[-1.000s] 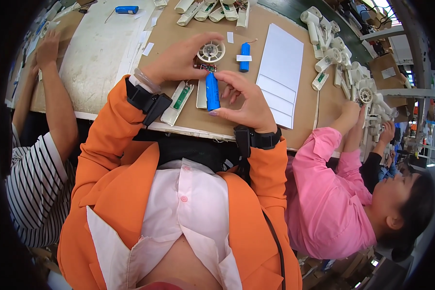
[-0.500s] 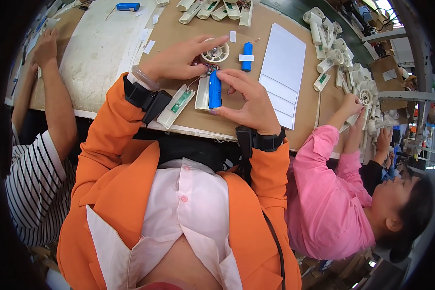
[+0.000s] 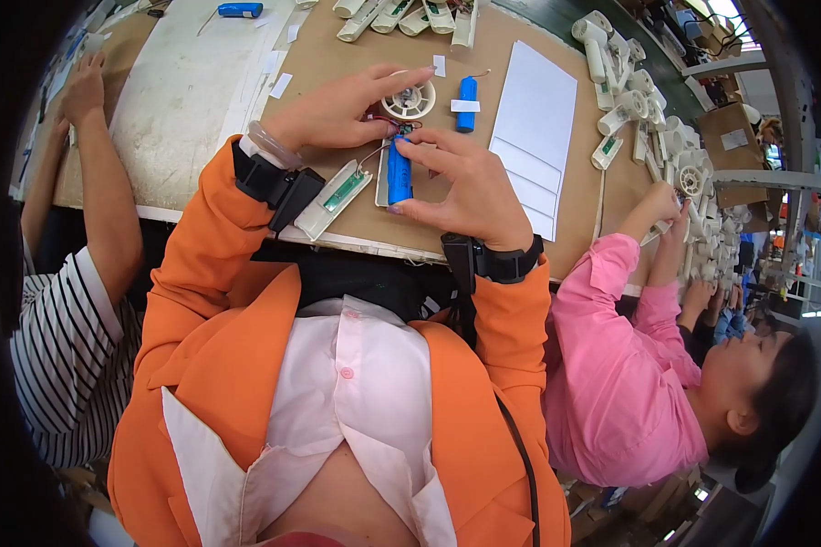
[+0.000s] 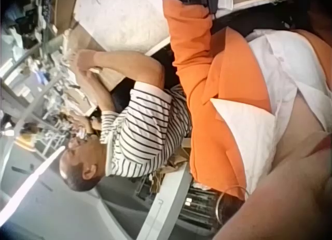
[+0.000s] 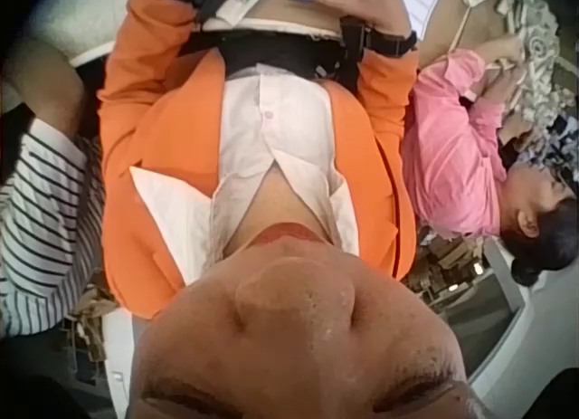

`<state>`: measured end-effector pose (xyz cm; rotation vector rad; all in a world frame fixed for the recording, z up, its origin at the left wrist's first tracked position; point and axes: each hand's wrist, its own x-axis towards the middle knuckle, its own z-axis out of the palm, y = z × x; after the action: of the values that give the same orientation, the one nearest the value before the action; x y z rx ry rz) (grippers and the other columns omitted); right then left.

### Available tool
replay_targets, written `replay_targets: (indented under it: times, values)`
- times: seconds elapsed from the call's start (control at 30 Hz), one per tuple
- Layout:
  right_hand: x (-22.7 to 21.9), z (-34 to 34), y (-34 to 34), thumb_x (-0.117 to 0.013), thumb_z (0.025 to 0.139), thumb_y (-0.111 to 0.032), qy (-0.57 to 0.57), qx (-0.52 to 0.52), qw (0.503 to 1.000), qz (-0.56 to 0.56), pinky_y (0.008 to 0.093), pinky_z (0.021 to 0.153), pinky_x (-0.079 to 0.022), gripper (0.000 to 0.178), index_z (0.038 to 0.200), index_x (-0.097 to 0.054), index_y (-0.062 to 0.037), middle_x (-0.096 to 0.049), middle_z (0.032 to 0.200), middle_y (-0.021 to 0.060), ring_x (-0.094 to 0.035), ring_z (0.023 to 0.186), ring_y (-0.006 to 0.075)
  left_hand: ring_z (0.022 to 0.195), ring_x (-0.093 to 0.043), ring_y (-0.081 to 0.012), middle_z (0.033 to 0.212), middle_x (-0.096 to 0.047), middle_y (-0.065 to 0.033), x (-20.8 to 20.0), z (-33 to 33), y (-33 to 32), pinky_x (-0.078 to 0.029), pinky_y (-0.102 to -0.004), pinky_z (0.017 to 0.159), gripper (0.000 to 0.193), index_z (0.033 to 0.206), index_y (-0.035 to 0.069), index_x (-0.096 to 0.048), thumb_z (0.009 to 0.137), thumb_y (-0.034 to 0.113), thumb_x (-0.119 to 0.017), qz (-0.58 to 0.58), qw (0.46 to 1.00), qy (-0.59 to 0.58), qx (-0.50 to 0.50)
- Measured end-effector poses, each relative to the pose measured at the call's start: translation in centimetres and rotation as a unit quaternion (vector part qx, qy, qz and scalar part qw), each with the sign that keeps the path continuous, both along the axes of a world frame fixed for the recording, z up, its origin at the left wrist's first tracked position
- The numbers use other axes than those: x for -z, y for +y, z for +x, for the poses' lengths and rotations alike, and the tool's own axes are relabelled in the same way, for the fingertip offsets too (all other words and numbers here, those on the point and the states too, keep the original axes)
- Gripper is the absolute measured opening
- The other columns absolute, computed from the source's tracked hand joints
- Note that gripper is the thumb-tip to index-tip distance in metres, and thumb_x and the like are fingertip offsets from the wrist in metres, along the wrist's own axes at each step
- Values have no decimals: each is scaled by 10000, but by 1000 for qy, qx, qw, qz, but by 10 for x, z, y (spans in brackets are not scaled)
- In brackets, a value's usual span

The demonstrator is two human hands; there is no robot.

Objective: The person picks up a fan housing and a battery, inserts the battery, and connects the wires to the circuit board. They then set the assembly down and repeat the process with a new battery and housing.

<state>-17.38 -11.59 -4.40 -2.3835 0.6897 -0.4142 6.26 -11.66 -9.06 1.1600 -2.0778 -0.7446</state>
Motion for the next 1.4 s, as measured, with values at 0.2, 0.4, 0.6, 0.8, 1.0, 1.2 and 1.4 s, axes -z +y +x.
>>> replay_targets:
  times: [0.2,0.4,0.6,0.8,1.0,1.2,1.4]
  values:
    - [2,2,3,-842,650,-210,-6,9,999,-34,346,870,-501,616,1224,-657,-86,-619,1222,105,-615,1027,258,1036,-597,-326,1321,-488,-186,-2,0,0,-491,-360,895,758,1508,188,-324,829,43,-629,5,1000,8,-1]
    - [10,0,10,-829,649,-199,-13,28,998,-63,369,931,-468,616,1226,-649,-84,-615,1232,101,-585,1065,283,1031,-599,-325,1319,-491,-182,-2,1,0,-494,-362,891,759,1507,193,-327,828,41,-631,11,1000,5,-1]
    - [13,3,15,-820,653,-195,-40,39,993,-105,375,938,-460,617,1230,-637,-73,-616,1234,101,-572,1064,294,1029,-609,-317,1324,-491,-176,-4,0,1,-508,-360,878,753,1505,196,-330,833,37,-628,34,999,17,-6]
    - [16,2,17,-815,658,-196,-45,44,991,-116,375,933,-463,616,1232,-633,-68,-621,1236,103,-572,1059,298,1031,-616,-310,1328,-490,-172,1,1,-2,-515,-358,878,746,1504,196,-333,836,37,-625,10,1000,21,2]
    - [19,2,18,-821,653,-201,-51,60,992,-103,373,941,-459,630,1237,-629,-68,-619,1252,112,-569,1065,301,1027,-621,-301,1329,-492,-167,1,2,-2,-523,-358,866,735,1497,190,-343,833,27,-616,15,1000,21,4]
    - [27,2,18,-828,664,-219,-79,72,993,-59,355,956,-446,638,1247,-619,-66,-591,1279,118,-561,1078,275,1016,-623,-294,1327,-496,-162,-3,1,-1,-528,-353,843,721,1485,182,-359,827,15,-603,21,1000,14,3]
    - [34,6,18,-857,669,-219,-126,81,985,87,315,942,-428,704,1277,-538,-62,-528,1204,73,-511,1040,204,1006,-620,-282,1322,-495,-157,-4,0,0,-527,-335,817,708,1480,175,-365,828,25,-597,19,1000,11,1]
